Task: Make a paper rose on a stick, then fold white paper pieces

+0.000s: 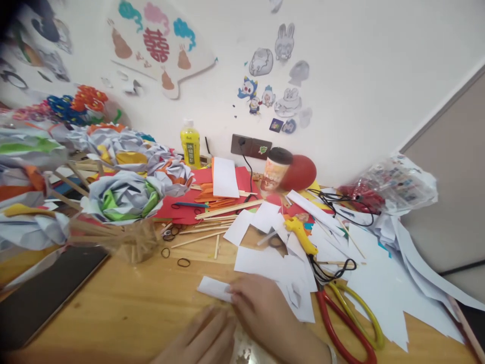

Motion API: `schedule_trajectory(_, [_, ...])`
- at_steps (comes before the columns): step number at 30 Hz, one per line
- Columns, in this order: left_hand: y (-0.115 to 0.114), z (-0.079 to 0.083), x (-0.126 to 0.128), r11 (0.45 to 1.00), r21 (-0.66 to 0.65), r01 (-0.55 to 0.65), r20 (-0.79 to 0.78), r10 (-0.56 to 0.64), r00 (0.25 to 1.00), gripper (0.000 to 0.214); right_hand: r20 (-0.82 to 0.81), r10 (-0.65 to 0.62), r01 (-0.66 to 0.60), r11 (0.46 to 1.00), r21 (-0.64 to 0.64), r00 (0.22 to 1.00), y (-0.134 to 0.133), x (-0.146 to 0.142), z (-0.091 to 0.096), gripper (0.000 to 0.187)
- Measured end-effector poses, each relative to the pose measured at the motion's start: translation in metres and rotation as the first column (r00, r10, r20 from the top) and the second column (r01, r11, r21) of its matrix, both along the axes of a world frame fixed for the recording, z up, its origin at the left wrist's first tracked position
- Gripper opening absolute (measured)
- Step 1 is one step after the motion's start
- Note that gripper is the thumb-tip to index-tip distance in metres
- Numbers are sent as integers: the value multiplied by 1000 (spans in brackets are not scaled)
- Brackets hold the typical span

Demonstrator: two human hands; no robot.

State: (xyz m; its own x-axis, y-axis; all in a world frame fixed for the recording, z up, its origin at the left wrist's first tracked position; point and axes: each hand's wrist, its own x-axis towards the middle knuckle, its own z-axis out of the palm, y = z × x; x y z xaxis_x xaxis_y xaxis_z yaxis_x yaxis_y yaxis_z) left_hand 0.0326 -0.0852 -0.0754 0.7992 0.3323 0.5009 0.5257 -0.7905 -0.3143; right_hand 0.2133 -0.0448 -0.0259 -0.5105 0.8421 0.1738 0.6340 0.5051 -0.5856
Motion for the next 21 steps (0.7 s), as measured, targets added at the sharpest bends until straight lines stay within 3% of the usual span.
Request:
schedule_trajectory(3, [6, -1, -3, 998, -38, -57, 19, 58, 998, 28, -35, -39, 36, 997, -63, 999, 4, 0, -3, 17])
schedule_trajectory(13, [13, 14, -8, 982, -178, -67, -69, 55, 996, 33, 106, -50, 39, 994, 106, 993, 8, -1, -15, 18])
schedule_trajectory(21, [13, 14, -8, 970, -222, -96, -102, 75, 992, 34, 121, 9, -33, 980, 198, 993, 10, -4, -10, 26])
